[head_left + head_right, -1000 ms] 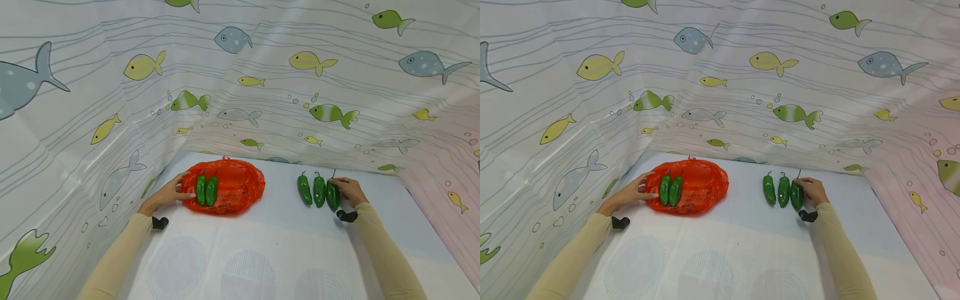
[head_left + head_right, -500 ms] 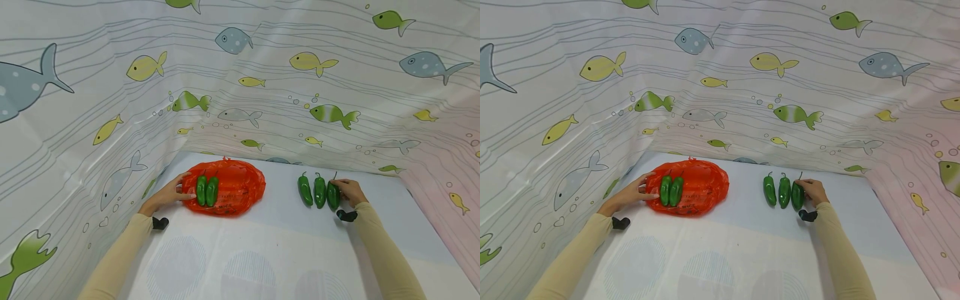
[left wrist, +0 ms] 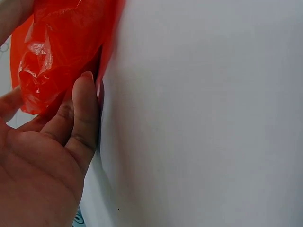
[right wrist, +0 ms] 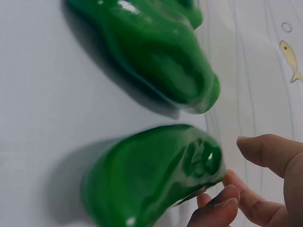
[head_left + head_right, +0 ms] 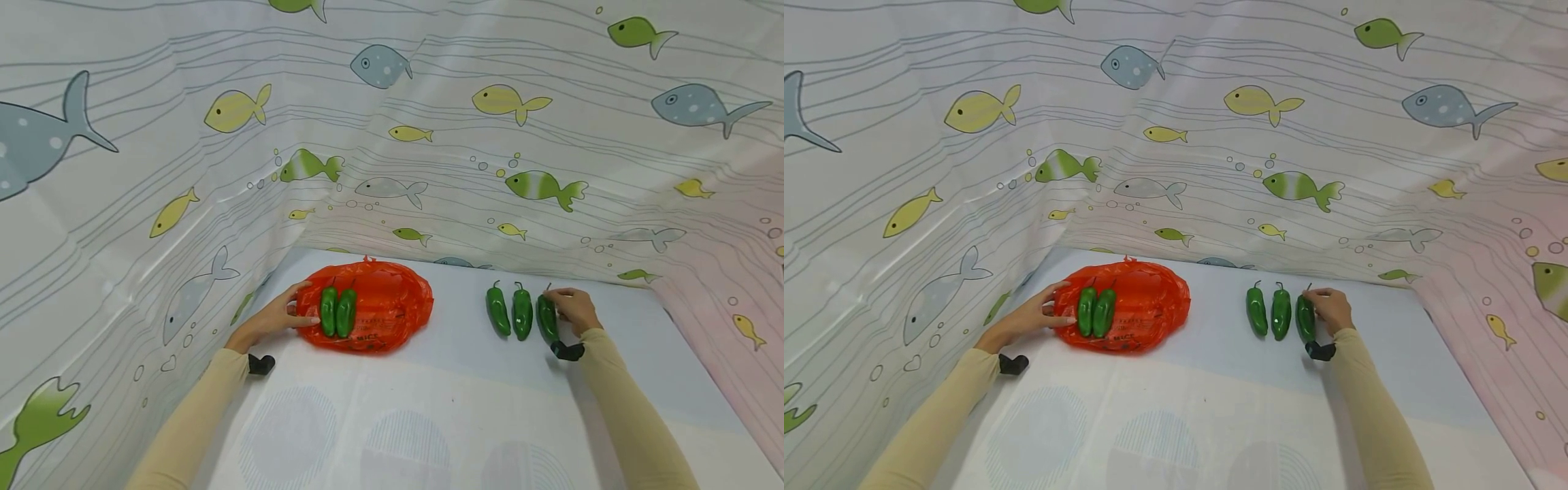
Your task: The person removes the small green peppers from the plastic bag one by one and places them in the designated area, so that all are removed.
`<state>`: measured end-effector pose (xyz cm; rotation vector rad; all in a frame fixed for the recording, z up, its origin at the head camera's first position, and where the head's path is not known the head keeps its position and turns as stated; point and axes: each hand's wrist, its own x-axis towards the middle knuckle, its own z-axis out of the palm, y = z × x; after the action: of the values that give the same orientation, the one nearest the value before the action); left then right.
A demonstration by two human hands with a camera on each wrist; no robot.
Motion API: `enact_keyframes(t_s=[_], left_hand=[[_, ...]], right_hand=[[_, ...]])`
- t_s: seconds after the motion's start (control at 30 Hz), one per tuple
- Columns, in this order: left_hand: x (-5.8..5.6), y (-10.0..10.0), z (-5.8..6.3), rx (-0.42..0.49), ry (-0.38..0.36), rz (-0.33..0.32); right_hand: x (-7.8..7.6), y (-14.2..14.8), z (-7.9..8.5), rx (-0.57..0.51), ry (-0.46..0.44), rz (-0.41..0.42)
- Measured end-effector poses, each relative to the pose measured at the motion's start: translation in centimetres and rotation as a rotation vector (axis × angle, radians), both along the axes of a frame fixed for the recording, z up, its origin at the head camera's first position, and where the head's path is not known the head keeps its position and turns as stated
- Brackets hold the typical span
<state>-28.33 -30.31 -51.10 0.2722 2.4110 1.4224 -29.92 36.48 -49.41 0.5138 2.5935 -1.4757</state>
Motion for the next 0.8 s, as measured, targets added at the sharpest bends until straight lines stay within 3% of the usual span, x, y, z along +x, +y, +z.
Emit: enact_keyframes(t_s=[0.53,0.8], left_hand=[[0.2,0.1,0.2,0.023,0.024,-0.011],[0.2,0.1,0.2,0.010,0.025,-0.014]], right_hand=[[-0.3,-2.1,2.4,-0.020,0.069,0.011],[-0.2,-4.4,3.7,-0.074,0.086,0.080]])
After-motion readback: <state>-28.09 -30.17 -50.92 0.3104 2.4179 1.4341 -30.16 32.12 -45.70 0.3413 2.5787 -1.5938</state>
